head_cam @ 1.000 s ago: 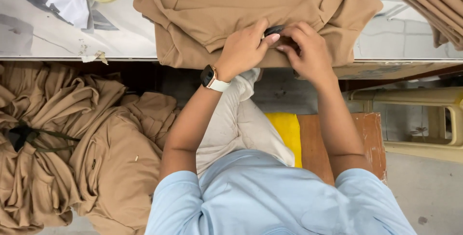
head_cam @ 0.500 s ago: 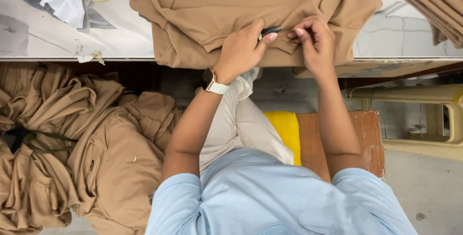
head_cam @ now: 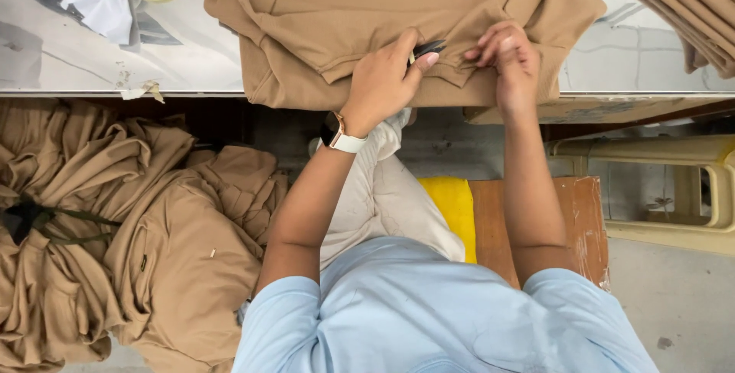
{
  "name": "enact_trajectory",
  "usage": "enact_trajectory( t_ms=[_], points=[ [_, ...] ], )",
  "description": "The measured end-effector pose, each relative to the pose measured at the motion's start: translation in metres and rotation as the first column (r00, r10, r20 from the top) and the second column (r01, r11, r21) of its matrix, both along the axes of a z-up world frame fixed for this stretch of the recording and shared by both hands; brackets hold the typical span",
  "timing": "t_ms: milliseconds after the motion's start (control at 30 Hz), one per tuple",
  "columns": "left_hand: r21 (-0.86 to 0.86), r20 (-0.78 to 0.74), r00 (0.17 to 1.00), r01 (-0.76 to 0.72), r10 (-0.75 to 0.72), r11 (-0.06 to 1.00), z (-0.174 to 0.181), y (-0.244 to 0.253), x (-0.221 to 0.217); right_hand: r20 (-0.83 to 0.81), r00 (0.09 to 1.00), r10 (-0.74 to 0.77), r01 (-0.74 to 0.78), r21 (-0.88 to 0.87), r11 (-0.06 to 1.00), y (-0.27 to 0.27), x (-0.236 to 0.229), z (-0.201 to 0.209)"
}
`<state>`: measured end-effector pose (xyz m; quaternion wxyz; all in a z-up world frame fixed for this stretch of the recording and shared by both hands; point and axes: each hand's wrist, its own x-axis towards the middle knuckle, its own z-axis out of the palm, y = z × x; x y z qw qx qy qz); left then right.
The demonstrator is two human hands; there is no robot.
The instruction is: Trimming loose threads from t-shirts using a thread nipper and folding them neatly on a work table.
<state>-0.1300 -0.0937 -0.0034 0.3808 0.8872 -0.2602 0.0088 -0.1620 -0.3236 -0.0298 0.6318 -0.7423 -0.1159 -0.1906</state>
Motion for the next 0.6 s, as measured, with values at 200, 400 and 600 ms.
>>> enact_trajectory(
  t_ms=[200, 400, 600],
  points=[
    [-0.028, 0.057, 0.998, -0.009, 0.011, 1.000, 0.000, 0.001, -0.004, 0.130, 0.990, -0.049, 0.108, -0.496, 0.862, 0.030, -0.016, 0.030],
    [-0.512, -0.161, 0.987, -0.095, 0.014, 0.854, -0.028, 0.024, 0.016, 0.091, 0.995, -0.039, 0.027, 0.133, 0.991, -0.005, -0.002, -0.007],
    [-0.724, 0.013, 0.990, -0.086, 0.138, 0.684, 0.039, 0.101, -0.014, 0.198, 0.980, -0.032, 0.023, 0.045, 0.999, -0.002, -0.005, -0.003]
  ],
)
